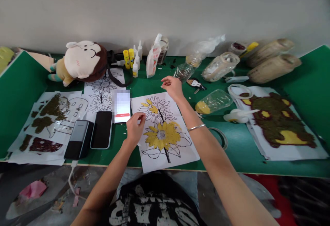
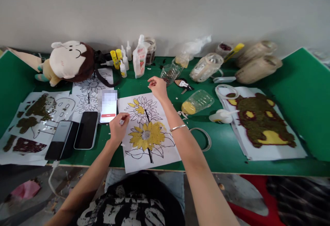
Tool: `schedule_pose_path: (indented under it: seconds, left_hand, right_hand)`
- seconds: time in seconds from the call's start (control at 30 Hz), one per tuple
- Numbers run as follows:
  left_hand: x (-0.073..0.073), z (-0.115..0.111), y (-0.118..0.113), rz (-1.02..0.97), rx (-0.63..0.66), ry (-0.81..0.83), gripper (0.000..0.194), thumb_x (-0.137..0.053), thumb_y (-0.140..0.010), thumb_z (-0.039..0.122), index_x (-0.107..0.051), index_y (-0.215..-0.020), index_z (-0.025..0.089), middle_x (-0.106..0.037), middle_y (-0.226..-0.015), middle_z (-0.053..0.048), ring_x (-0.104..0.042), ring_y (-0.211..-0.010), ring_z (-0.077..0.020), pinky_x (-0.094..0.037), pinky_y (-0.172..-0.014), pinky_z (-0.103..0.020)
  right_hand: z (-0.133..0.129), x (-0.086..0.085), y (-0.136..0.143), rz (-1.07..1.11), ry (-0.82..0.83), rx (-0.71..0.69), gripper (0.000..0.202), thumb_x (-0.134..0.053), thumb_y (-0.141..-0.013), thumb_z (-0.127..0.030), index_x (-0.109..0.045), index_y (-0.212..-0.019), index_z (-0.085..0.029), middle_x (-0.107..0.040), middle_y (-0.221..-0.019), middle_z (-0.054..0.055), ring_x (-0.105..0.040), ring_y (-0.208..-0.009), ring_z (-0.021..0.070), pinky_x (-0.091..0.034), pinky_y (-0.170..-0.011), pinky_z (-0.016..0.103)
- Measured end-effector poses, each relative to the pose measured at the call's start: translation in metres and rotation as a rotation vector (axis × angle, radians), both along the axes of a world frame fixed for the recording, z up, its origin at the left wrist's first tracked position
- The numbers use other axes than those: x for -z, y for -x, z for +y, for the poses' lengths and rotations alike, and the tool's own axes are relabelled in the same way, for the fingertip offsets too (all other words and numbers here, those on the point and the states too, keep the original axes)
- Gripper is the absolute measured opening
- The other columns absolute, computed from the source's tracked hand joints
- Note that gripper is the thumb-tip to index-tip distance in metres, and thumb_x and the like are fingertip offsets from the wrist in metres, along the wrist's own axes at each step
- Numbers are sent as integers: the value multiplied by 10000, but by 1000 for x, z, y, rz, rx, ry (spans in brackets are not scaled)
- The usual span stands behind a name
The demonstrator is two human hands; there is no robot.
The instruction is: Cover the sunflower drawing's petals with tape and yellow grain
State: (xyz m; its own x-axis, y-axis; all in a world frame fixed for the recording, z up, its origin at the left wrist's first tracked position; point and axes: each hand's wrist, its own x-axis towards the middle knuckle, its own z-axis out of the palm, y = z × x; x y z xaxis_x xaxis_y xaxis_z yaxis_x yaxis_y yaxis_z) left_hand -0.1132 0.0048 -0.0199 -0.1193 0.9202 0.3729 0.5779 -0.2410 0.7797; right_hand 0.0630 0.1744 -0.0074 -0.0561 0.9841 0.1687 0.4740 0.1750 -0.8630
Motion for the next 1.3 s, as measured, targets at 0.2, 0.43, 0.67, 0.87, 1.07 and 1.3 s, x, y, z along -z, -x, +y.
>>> schedule_pose_path:
  seconds: [0.2,0.43,0.67,0.87,1.07,1.3]
  left_hand:
    - [0,0,0,3,5,-15,90,-520,-835,185,-607,-819,174,-689,-769,-26,-647,-707,-125,-543,-633,-238]
    - [-1,-1,0,11,3,-25,80,-527,-831,167,-605,-816,172,-691,-766,-26,-648,-703,-121,-546,-626,-239]
    - [0,0,-1,9,0,-32,73,-534,-830,165,-607,-825,169,-691,-769,-30,-649,-706,-121,-548,-625,-234]
    - [0,0,-1,11,10,-44,76,-528,-834,177,-603,-820,176,-688,-763,-26,-648,-697,-123,-550,-618,-237]
    - [0,0,0,18,2,-51,76,-527,-834,168,-603,-821,171,-687,-762,-27,-648,-698,-122,-550,-620,-233]
    - [-2,-1,-1,56,20,-29,85,-517,-840,162,-602,-839,171,-686,-779,-24,-645,-714,-118,-550,-636,-225]
  right_hand:
    - [-6,-10,-1,-80,13,-102,360,-419,-703,-52,-653,-954,-161,-706,-853,55,-618,-739,164,-458,-736,337]
    - [-10,-14,0,-122,23,-63,319,-547,-689,-128,-655,-986,-174,-687,-789,46,-582,-692,171,-440,-717,355]
    - [-10,-10,-2,-98,54,-18,363,-528,-700,-139,-624,-1050,-145,-685,-770,63,-586,-680,178,-450,-709,364]
    - [-14,-10,-1,-80,42,-30,457,-502,-649,-67,-619,-1073,-191,-685,-950,70,-605,-877,216,-453,-755,370]
    - [-11,-4,1,-45,41,46,276,-530,-685,-147,-628,-943,-151,-665,-807,65,-605,-754,178,-460,-723,347]
    - [-45,-22,2,-110,32,-36,78,-564,-731,-196,-632,-747,-161,-630,-702,35,-552,-651,138,-436,-658,303]
